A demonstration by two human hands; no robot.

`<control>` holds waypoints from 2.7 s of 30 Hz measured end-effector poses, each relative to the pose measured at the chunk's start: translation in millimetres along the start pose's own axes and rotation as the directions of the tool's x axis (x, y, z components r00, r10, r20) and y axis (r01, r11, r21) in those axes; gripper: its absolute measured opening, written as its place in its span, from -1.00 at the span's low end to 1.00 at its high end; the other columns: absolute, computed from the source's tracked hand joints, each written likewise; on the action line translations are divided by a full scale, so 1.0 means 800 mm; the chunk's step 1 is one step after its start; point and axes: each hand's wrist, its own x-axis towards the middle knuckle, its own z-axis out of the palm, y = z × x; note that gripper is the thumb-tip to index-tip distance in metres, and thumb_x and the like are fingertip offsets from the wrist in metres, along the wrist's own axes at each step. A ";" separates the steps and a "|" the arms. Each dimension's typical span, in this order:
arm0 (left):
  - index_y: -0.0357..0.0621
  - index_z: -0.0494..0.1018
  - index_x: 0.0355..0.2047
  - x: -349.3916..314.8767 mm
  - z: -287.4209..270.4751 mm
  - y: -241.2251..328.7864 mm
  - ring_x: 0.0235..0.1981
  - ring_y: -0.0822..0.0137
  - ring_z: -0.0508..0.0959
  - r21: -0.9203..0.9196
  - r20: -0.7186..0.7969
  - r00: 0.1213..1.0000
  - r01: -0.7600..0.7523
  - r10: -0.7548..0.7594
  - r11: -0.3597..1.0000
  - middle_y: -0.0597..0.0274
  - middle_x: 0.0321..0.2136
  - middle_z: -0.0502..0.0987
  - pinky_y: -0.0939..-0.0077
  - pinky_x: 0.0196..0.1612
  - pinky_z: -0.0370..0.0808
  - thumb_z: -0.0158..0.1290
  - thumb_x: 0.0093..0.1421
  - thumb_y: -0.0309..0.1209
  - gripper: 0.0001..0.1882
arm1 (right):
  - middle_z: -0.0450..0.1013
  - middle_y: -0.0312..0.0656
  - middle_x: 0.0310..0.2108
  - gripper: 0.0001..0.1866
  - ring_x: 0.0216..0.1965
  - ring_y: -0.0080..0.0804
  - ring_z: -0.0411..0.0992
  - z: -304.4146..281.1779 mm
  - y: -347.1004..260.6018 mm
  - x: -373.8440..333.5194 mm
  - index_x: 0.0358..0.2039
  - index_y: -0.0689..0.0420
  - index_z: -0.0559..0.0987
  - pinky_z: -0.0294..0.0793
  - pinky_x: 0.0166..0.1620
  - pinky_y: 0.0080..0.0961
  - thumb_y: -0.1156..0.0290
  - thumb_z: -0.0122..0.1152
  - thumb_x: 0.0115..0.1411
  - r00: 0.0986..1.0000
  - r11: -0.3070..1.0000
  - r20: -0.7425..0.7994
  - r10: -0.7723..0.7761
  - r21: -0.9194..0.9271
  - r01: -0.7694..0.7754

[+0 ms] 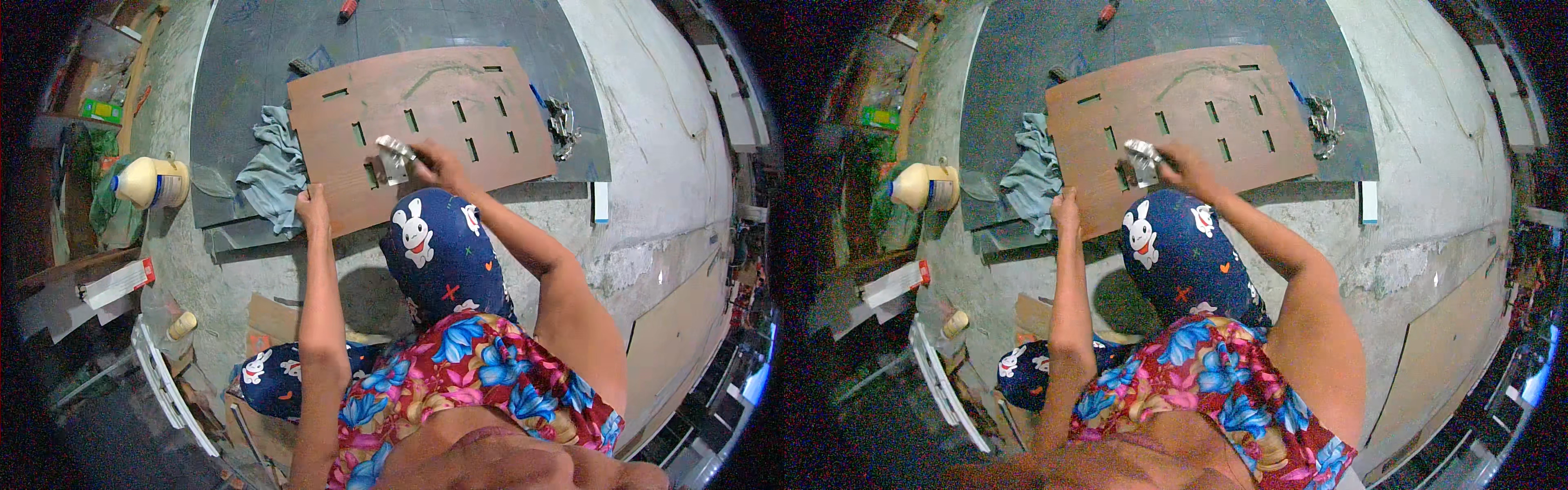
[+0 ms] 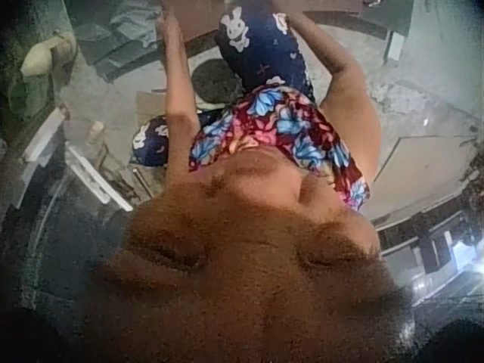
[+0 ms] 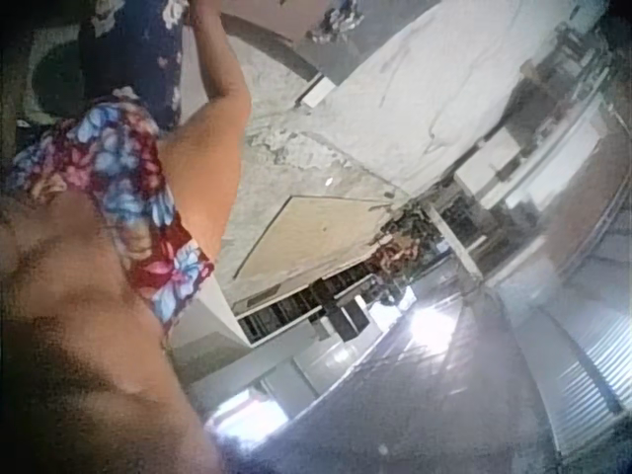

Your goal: Installing metal hinges and a long metal guide rail onto a wooden furniture panel using a hammer.

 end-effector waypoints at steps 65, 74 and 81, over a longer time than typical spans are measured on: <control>-0.32 0.42 -0.50 0.012 0.034 -0.053 -0.52 0.23 0.45 -0.122 0.031 0.998 -0.045 0.049 0.992 0.03 -0.60 0.46 0.35 -0.39 0.37 0.00 0.01 -0.24 -0.69 | 0.42 -0.29 -0.46 -0.65 -0.40 -0.61 0.35 0.138 -0.268 0.319 -0.20 0.25 0.48 0.39 -0.30 -0.58 0.35 0.20 0.00 0.839 0.862 -0.226 -0.495 -0.001 0.508; -0.31 0.44 -0.39 0.022 0.024 -0.026 -0.43 0.30 0.45 -0.064 -0.015 1.000 0.001 -0.002 0.998 0.11 -0.48 0.49 0.38 -0.33 0.37 0.05 0.02 -0.13 -0.60 | 0.40 -0.30 -0.39 -0.64 -0.38 -0.61 0.35 -0.007 -0.217 0.214 -0.14 0.22 0.42 0.38 -0.28 -0.60 0.41 0.19 0.03 0.917 0.902 -0.054 -0.396 0.166 0.400; -0.26 0.39 -0.11 0.040 0.011 -0.070 -0.18 0.18 0.46 -0.461 0.130 0.986 0.153 -0.104 0.874 0.04 -0.18 0.49 0.30 -0.17 0.38 -0.04 0.09 -0.04 -0.46 | 0.19 -0.10 0.10 -0.23 0.09 -0.07 0.18 0.081 -0.084 0.063 0.13 -0.08 0.27 0.13 0.12 -0.16 0.25 0.26 -0.19 0.813 0.724 0.467 -0.347 -0.418 0.549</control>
